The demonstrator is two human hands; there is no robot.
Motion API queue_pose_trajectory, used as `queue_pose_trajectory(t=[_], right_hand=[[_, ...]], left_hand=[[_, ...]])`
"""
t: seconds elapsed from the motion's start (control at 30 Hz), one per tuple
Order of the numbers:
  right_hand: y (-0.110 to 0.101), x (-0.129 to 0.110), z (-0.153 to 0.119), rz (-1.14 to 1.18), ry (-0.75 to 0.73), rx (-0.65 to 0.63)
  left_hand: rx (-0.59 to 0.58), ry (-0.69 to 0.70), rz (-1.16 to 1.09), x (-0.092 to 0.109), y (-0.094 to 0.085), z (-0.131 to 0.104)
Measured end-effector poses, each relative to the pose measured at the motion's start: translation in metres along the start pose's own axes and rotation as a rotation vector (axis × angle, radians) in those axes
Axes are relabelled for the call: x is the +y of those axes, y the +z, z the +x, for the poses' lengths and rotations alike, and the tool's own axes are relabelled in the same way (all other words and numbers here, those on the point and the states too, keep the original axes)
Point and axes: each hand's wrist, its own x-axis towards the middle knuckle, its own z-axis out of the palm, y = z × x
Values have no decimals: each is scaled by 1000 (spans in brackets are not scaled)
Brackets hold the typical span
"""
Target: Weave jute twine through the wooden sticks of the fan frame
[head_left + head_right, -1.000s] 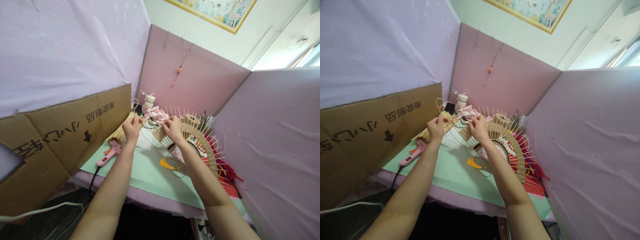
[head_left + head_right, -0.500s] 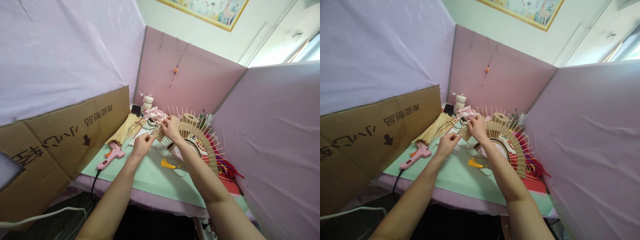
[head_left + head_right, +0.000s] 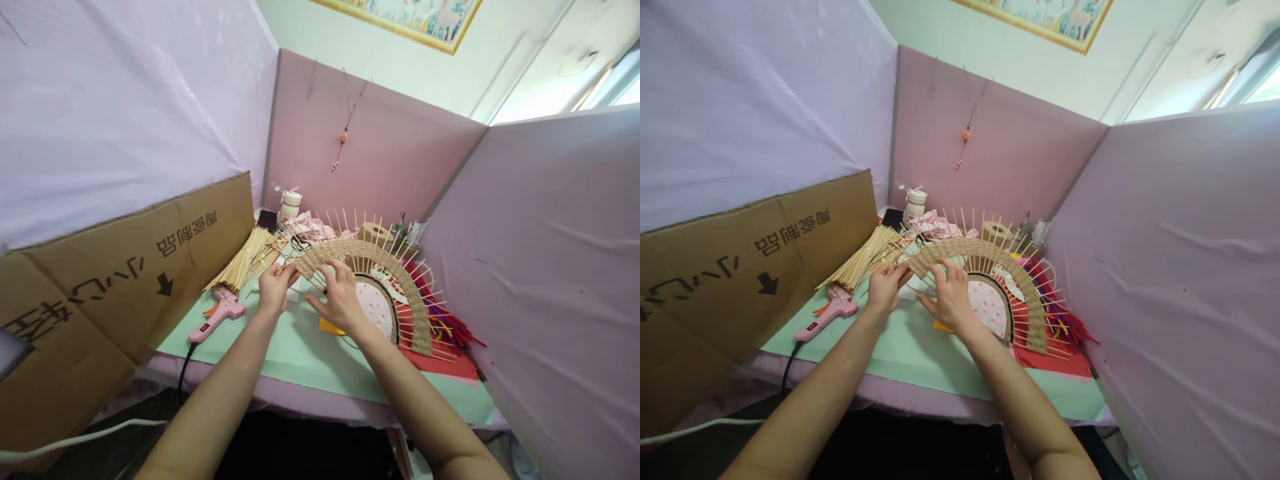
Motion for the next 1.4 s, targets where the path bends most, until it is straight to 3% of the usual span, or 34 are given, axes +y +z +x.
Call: queue_pose_trajectory(t=[0.1,0.2,0.4,0.53,0.67,0.87,0.97,1.4], right_hand=[[15,-5,-10,-128,-42,-27],[26,-6,-4,-179,-19,0],[27,-12,-3,-153,29,27],[28,-14,-8,-164,86,52],[23,-13,-2,-162,131,25],[3,-7,25,-162,-81,-210],[0,-4,34,-170,-118,-269],[-7,-10,33,-193,-104,-297]], left_hand=[[-26,-3,-28,-2,1,-2],[-34,-32,-105,-4,4,-11],[48,-144,-327,-10,11,-37],[-13,-250,-377,-8,11,-39],[-13,-304,-512,-6,8,-34],[92,-351,-525,-7,5,-31],[113,-338,-512,-6,4,-30],[179,-353,-547,-1,4,-30]])
